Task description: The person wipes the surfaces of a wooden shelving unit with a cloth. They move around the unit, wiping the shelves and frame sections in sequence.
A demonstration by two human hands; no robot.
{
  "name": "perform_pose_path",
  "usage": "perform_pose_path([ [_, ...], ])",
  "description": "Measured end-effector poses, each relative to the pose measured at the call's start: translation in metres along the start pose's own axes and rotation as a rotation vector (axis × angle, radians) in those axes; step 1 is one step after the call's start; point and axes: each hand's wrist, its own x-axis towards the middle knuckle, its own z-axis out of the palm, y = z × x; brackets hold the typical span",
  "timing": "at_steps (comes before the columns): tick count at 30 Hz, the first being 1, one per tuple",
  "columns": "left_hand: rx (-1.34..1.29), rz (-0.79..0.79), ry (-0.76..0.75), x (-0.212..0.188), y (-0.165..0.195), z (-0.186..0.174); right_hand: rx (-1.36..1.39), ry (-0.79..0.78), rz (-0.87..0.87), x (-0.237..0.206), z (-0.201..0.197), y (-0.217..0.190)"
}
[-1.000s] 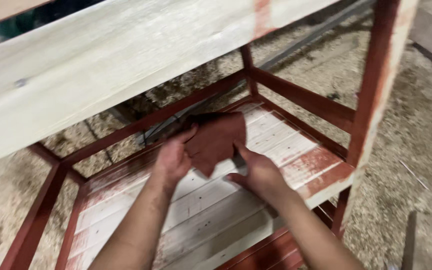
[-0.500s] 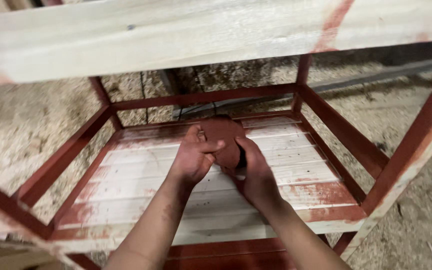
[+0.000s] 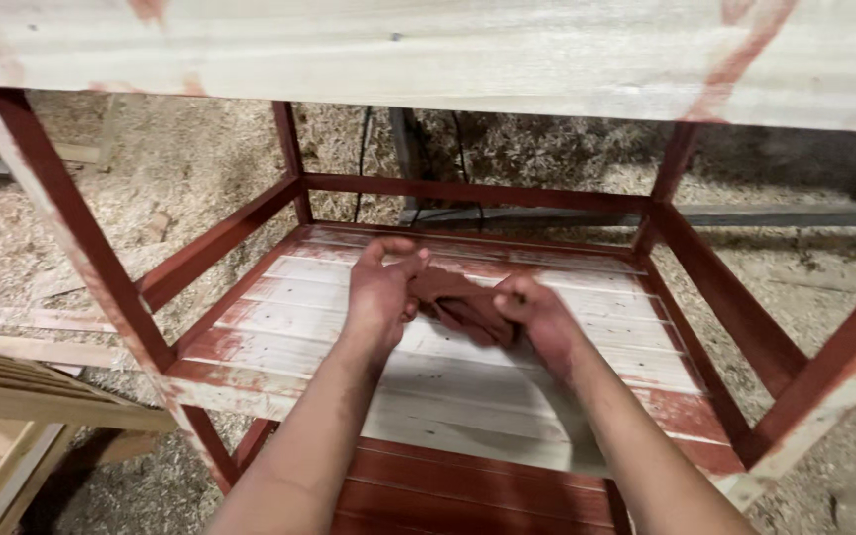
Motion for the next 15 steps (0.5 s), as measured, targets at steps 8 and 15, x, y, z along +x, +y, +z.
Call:
perform_pose_path([
  [8,0.526,0.128,-0.068,0.015,-0.023,-0.07,-1.007,-0.343,0.201,0.011,0.042,-0.03],
  [15,0.996,0.265,-0.027,0.048,-0.008,-0.15,-0.714,0.496,0.159,0.064,0.005,-0.077],
])
